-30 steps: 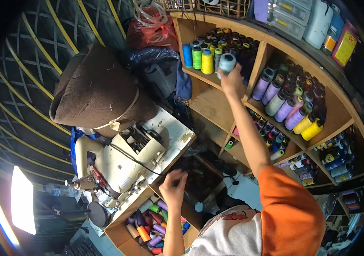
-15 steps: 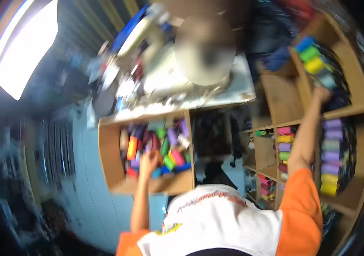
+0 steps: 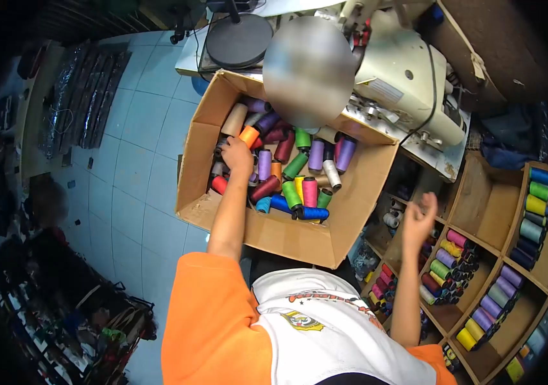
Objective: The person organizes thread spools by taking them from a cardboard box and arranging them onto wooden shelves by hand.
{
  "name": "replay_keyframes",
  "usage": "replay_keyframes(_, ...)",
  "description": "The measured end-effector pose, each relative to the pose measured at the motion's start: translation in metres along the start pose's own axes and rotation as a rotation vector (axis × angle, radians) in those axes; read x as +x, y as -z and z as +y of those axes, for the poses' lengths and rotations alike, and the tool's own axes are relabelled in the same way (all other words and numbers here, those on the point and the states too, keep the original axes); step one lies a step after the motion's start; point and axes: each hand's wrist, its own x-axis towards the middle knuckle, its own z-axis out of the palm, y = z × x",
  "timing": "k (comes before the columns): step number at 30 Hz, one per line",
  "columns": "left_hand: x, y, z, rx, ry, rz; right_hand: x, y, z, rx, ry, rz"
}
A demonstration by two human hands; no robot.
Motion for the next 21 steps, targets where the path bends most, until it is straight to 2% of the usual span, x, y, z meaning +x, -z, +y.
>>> replay_keyframes(2,0.003,0.001,0.002,-0.013,0.004,-0.054,-0.030,-0.040,-0.023,0.058,-0.083,-0.169)
replay_keyframes(4,-0.004,0.028,0.006,-0.117,-0.010,-0.139,-0.051,-0.069,-0.034,-0.337,0.290,-0.248)
replay_keyframes(7,-0.048,0.092,0.007,-0.410,-0.095,-0.296,-0.057,-0.100,-0.063,-0.536,0.361,-0.048)
replay_keyframes(10,-0.100,0.147,0.020,-0.649,-0.182,-0.343,-0.051,-0.117,-0.098,-0.559,0.547,-0.098)
replay_keyframes(12,-0.126,0.164,0.030,-0.848,-0.308,-0.239,-0.061,-0.138,-0.095,0.122,-0.015,-0.537)
replay_keyframes(13,-0.133,0.176,0.034,-0.902,-0.361,-0.270,-0.062,-0.147,-0.089,0.470,-0.301,-0.730)
replay_keyframes(14,-0.135,0.184,0.035,-0.990,-0.485,-0.237,-0.057,-0.154,-0.083,0.519,-0.416,-0.826)
replay_keyframes(16,-0.113,0.191,0.024,-0.964,-0.744,-0.398,-0.052,-0.155,-0.086,0.521,-0.345,-0.765)
replay_keyframes(18,-0.062,0.180,0.019,-1.116,-0.529,-0.659,-0.046,-0.148,-0.079,0.586,-0.412,-0.736)
replay_keyframes(20,-0.015,0.133,0.025,-0.872,-0.326,0.021,-0.036,-0.125,-0.091,0.690,-0.536,-0.790)
replay_keyframes(21,0.006,0.124,0.025,-0.398,-0.167,-0.153,-0.040,-0.118,-0.090,0.695,-0.549,-0.756)
